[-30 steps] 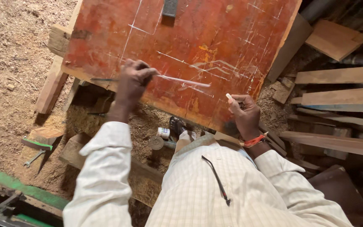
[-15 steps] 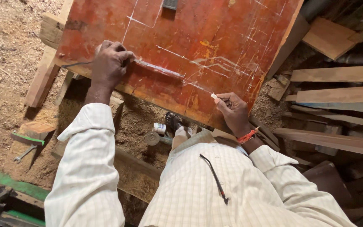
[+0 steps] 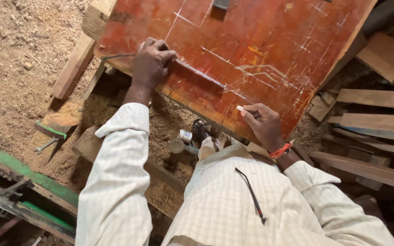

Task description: The person measures a large wooden board using a tape measure and a try square, then marks lines with chalk. The person repeatedly measures and marks different sections of the board.

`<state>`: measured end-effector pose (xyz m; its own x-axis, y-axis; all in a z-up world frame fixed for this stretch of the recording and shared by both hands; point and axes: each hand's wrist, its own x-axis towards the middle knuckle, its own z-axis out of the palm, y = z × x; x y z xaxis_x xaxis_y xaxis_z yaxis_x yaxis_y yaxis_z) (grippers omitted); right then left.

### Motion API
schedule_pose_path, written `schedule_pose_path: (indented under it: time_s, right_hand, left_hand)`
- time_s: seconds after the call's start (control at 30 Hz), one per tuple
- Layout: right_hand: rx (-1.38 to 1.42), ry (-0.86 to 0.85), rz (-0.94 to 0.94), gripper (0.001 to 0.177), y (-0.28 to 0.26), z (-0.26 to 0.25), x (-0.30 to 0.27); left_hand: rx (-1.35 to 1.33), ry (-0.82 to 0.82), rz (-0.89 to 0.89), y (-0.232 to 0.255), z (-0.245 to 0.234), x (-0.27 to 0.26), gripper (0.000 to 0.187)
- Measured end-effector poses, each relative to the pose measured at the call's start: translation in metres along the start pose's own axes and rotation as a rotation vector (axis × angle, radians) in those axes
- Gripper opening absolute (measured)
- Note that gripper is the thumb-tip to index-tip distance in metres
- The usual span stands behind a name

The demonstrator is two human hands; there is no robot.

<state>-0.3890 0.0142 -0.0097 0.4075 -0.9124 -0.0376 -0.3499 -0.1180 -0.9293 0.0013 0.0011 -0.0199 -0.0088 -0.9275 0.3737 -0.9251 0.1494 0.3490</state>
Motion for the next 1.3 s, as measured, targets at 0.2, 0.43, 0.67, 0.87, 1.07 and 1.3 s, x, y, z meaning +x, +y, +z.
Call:
schedule_pose_path:
  time_s: [0.2,0.43,0.67,0.87,1.07,1.3]
  right_hand:
    - [-0.287,-0.017,-0.369,0.008,-0.027,0.040,0.040]
    - [-0.431,0.060,-0.389,0.015,-0.044,0.116,0.096]
    - [-0.500,0.180,-0.374,0.017,-0.052,0.137,0.104]
    - [-0.524,0.174,-0.366,0.017,-0.051,0.138,0.107]
    - [-0.540,0.127,-0.361,0.017,-0.046,0.137,0.113]
    - [-0.553,0.152,-0.344,0.022,-0.041,0.137,0.116]
  left_hand:
    - [-0.039,0.048,-0.049,0.002,0.003,-0.004,0.012]
    - [-0.012,0.062,-0.040,0.003,0.002,-0.003,0.012]
    - [-0.046,0.054,-0.104,0.002,0.008,-0.005,0.010]
    - [-0.018,0.079,-0.083,0.001,0.012,-0.003,0.005]
    - [-0.011,0.064,-0.094,0.001,0.009,-0.005,0.007]
    - [0.015,0.063,-0.072,0.001,0.010,-0.003,0.009]
